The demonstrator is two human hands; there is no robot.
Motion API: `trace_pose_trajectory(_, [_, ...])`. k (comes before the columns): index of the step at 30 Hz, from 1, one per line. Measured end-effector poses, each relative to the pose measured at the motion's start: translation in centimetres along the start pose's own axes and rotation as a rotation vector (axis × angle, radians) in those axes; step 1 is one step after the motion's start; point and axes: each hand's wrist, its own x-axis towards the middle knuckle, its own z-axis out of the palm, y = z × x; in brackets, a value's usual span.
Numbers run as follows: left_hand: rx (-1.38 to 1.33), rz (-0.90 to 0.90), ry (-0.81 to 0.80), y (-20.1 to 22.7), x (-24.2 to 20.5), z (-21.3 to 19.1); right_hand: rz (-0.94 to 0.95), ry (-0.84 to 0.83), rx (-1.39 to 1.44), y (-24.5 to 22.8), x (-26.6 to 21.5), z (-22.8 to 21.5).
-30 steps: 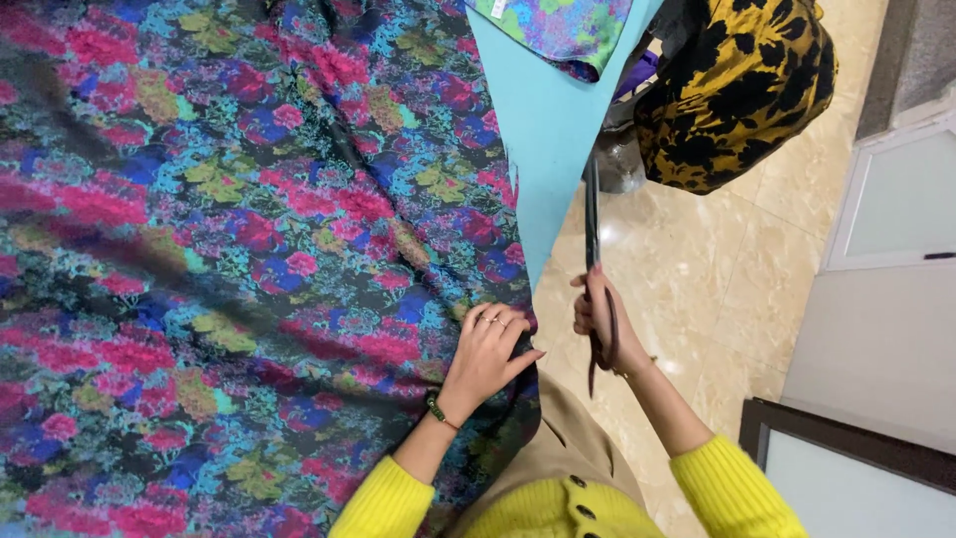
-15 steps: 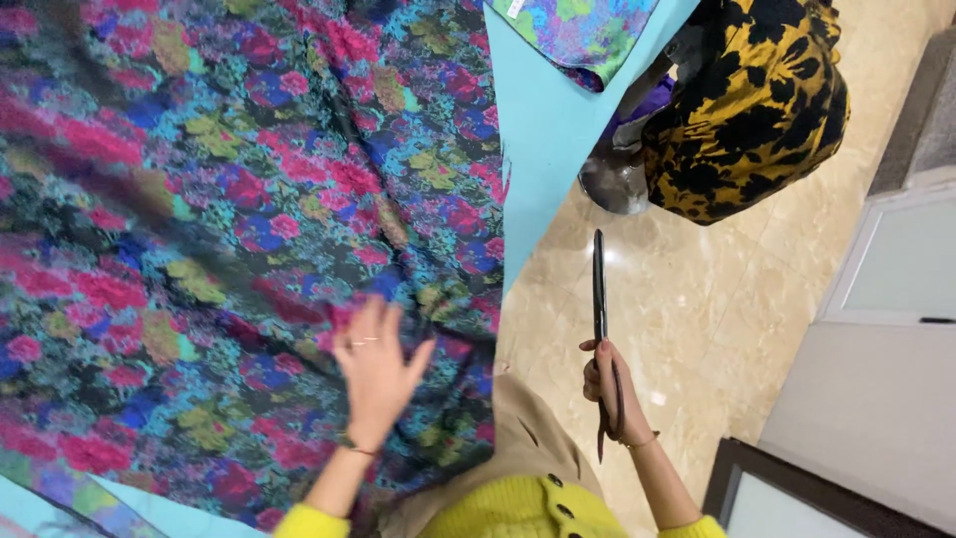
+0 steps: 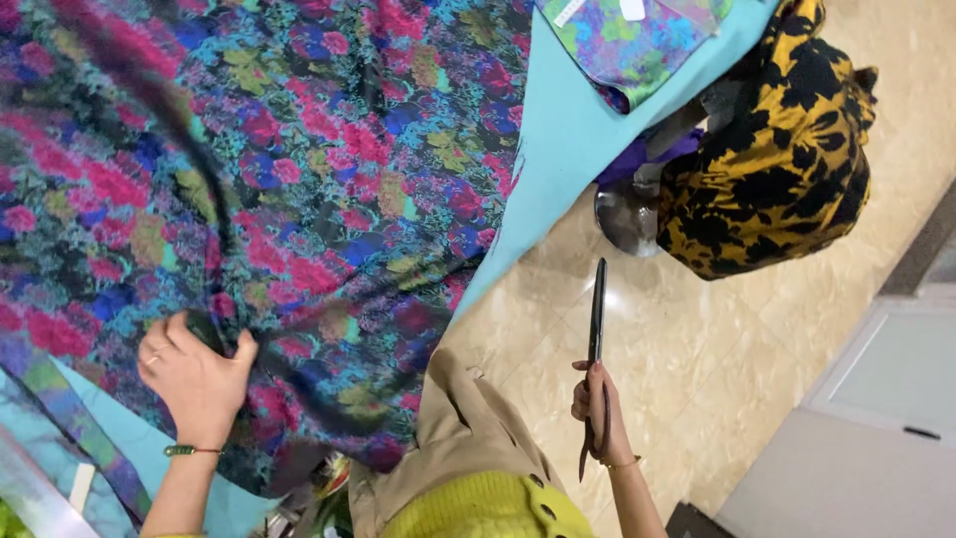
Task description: The person uses shears to cut a large piece of colorful patterned fabric laid out on a table. They follow marked lines, cut along the edges, and separate the fabric into smaller pieces, which are then folded and stacked on the table.
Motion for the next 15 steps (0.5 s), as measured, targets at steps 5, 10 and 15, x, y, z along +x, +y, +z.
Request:
trace_pose_trajectory(5, [0.281,0.016,0.023,-2.5,-2.6,3.0,0.012,-0.059,0.009,1.4,0.9,-1.7])
trace_pose_trajectory(10, [0.562,-0.032,0.076,-7.0,-3.3,1.3,0.034,-0.086,-0.071,0.6,0.7,-2.1])
trace_pose_trajectory(15, [0.788,-0.039,0.136,-7.2,-2.7,-2.3,-0.007,-0.098,-0.052,2.9,0.7,-3.0])
